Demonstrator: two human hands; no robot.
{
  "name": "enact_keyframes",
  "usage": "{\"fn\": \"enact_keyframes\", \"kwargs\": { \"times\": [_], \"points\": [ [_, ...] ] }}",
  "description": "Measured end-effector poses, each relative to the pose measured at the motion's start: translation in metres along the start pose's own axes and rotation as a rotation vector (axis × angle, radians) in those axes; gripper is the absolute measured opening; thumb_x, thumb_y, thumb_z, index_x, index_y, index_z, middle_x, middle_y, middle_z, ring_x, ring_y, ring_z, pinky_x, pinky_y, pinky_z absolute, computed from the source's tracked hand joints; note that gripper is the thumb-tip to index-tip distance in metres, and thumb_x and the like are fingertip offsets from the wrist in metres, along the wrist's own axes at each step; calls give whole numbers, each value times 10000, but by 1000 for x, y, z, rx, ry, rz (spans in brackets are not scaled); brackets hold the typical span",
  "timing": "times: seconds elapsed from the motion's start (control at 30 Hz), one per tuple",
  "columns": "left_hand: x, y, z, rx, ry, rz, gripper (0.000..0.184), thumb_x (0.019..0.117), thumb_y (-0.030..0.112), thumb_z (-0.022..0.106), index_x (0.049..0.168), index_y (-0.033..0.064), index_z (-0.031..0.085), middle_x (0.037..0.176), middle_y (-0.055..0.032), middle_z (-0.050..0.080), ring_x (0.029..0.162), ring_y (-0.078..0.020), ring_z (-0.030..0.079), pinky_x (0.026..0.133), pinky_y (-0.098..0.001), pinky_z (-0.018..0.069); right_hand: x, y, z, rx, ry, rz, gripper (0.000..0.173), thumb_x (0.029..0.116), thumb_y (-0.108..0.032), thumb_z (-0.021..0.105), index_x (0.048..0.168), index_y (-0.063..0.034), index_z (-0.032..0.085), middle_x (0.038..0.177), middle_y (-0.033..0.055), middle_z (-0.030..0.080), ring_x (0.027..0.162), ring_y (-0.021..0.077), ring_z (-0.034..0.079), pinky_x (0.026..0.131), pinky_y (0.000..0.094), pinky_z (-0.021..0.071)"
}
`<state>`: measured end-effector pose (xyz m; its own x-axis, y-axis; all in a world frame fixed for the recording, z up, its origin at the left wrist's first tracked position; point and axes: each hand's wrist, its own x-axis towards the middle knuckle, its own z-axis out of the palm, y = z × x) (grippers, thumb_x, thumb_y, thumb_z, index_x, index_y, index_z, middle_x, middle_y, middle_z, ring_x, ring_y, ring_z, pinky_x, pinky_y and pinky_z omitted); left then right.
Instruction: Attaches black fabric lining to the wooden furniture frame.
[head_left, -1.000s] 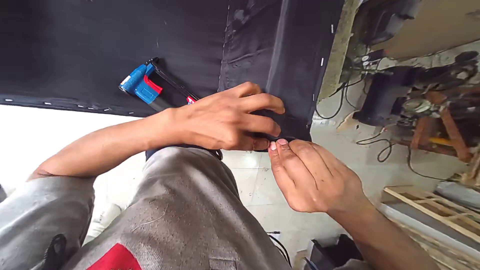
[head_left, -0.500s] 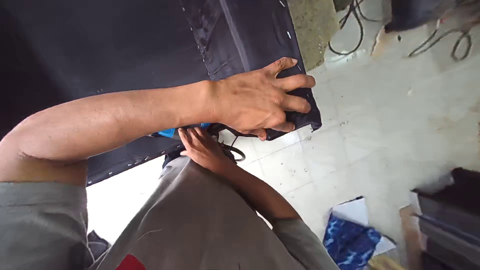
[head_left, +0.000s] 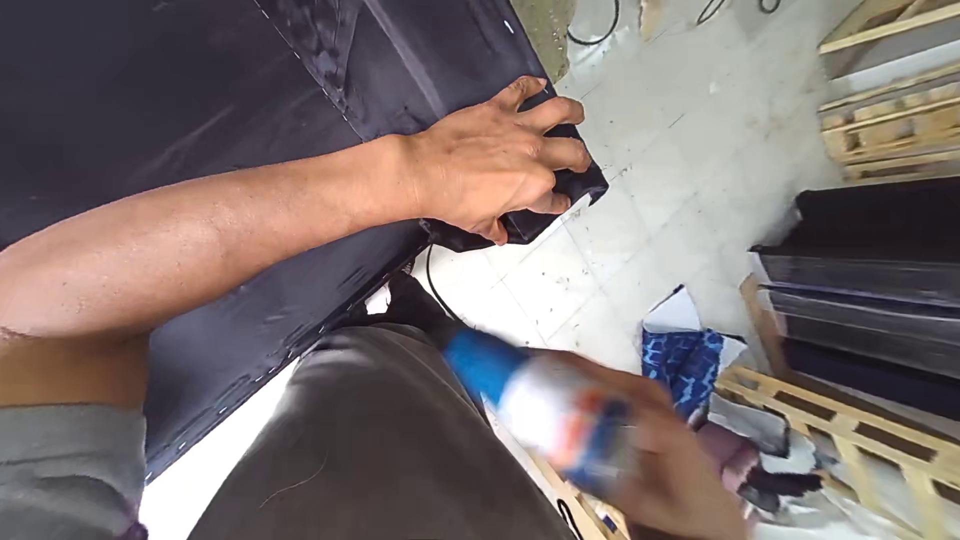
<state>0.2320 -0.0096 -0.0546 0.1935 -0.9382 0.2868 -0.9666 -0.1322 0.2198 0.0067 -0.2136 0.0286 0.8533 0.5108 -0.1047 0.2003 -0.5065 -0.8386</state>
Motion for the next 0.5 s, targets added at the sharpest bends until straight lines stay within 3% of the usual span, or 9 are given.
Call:
{"fn": "enact_keyframes", "kwargs": {
  "times": [0.07, 0.13, 0.23, 0.43, 0.5],
  "points": [
    [-1, 0, 1, -1, 5, 4, 519, 834, 549, 722, 1304, 331, 695, 1496, -90, 545, 1459, -467, 346, 1150, -717, 245, -20, -10, -29, -99, 227, 107, 411, 929, -389, 757, 1309, -322, 616, 1171, -153, 701, 1057, -21, 667, 904, 212, 586],
    [0, 0, 1, 5, 1, 9, 520, 836, 558, 721, 1303, 332, 694, 1495, -88, 543, 1452, -464, 353, 1149, -715, 249, -20, -4, -45, -138, 314, 172, 363, 925, -393, 764, 1247, -268, 653, 1064, -90, 732, 917, 41, 708, 792, 263, 618],
    [0, 0, 2, 14, 3, 0, 525, 829, 570, 723, 1300, 341, 696, 1498, -83, 537, 1449, -456, 358, 1157, -707, 245, -2, 5, -54, -97, 281, 232, 339, 962, -363, 714, 1207, -134, 661, 980, -24, 737, 759, 77, 703, 650, 268, 618],
    [-1, 2, 4, 13, 11, -48, 524, 824, 562, 726, 1310, 368, 685, 1508, -54, 532, 1473, -450, 325, 1173, -719, 197, 1, 5, -60, -167, 247, 280, 355, 972, -366, 697, 1202, -102, 644, 972, -28, 726, 759, 64, 696, 649, 255, 614],
    [-9, 16, 4, 25, 87, -88, 543, 802, 498, 778, 1304, 308, 698, 1512, -77, 540, 1487, -475, 301, 1157, -779, 144, -11, 7, -68, -155, 281, 255, 332, 954, -355, 720, 1197, -137, 659, 965, -33, 735, 734, 76, 699, 624, 266, 615]
  ]
}}
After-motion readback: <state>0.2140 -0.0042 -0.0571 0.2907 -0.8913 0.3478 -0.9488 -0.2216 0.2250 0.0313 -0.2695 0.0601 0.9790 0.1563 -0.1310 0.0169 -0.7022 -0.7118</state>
